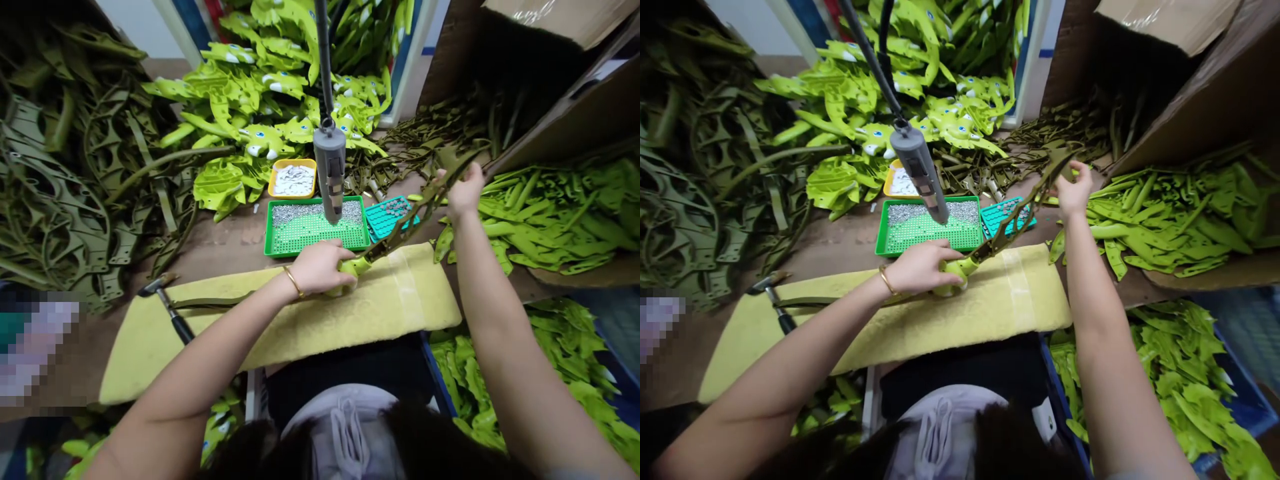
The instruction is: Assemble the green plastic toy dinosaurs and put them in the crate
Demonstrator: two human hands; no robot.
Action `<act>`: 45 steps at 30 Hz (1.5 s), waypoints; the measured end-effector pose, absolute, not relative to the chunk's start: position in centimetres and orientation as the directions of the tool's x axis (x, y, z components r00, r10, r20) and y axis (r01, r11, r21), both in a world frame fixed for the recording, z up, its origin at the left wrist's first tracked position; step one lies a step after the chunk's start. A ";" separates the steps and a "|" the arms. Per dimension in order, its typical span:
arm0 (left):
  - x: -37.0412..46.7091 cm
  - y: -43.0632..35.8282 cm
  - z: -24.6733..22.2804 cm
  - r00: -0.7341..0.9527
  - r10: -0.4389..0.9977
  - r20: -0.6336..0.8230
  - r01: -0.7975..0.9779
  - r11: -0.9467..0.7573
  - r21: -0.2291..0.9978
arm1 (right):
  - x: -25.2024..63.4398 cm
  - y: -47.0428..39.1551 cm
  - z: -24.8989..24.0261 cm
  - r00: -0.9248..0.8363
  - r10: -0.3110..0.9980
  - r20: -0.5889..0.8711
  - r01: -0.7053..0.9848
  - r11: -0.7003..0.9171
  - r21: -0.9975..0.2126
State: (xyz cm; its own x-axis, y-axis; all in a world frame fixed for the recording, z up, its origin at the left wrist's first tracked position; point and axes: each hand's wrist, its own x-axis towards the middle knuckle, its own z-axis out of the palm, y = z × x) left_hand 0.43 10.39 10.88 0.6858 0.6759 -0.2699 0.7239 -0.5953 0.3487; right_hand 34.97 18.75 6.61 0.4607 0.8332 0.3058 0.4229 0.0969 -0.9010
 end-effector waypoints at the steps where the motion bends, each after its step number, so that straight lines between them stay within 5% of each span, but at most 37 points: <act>1: 0.5 10.7 10.8 0.683 0.677 -0.274 0.725 -0.585 0.364 | 35.4 17.3 7.3 0.473 0.835 0.281 0.374 0.099 -0.922; 6: 0.6 11.5 10.6 0.670 0.678 -0.301 0.737 -0.560 0.379 | 30.8 7.7 9.5 0.236 0.959 0.158 0.174 0.118 -0.978; 10: 0.8 11.5 10.5 0.665 0.681 -0.307 0.743 -0.561 0.365 | 23.2 3.1 8.2 -0.076 0.990 0.119 0.570 0.141 -0.810; 16: 0.8 11.0 10.1 0.666 0.697 -0.265 0.743 -0.589 0.317 | 19.4 3.2 6.3 -0.088 0.978 0.189 0.748 0.190 -0.636; 23: 0.9 10.7 10.2 0.629 0.725 -0.281 0.774 -0.553 0.309 | 18.8 3.4 6.8 0.000 0.982 0.190 0.743 0.127 -0.657; 27: 0.6 10.0 10.7 0.631 0.735 -0.248 0.769 -0.551 0.324 | 17.9 2.7 5.0 0.298 0.913 0.280 0.592 0.054 -0.804; 29: 0.4 9.2 11.1 0.659 0.719 -0.220 0.742 -0.574 0.345 | 17.4 2.2 3.7 0.425 0.893 0.152 0.345 -0.004 -0.938; 33: -0.1 7.3 11.6 0.732 0.672 -0.116 0.655 -0.645 0.393 | 16.7 1.5 2.5 0.087 0.994 -0.067 -0.100 -0.058 -0.993; 39: -0.4 5.3 12.6 0.756 0.653 -0.043 0.578 -0.637 0.510 | 16.6 1.5 3.5 -0.047 0.985 0.163 0.003 0.163 -0.987; 45: 0.1 4.4 13.1 0.712 0.698 -0.077 0.656 -0.622 0.428 | 14.6 1.1 3.0 0.080 0.965 0.251 -0.086 0.258 -0.962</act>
State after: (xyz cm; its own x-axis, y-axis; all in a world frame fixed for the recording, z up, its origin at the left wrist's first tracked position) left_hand 0.07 4.41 13.13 0.7124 0.6975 -0.0774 0.6557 -0.6223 0.4275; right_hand 14.64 1.12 3.00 0.0800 0.9646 0.2513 -0.0865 0.2579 -0.9623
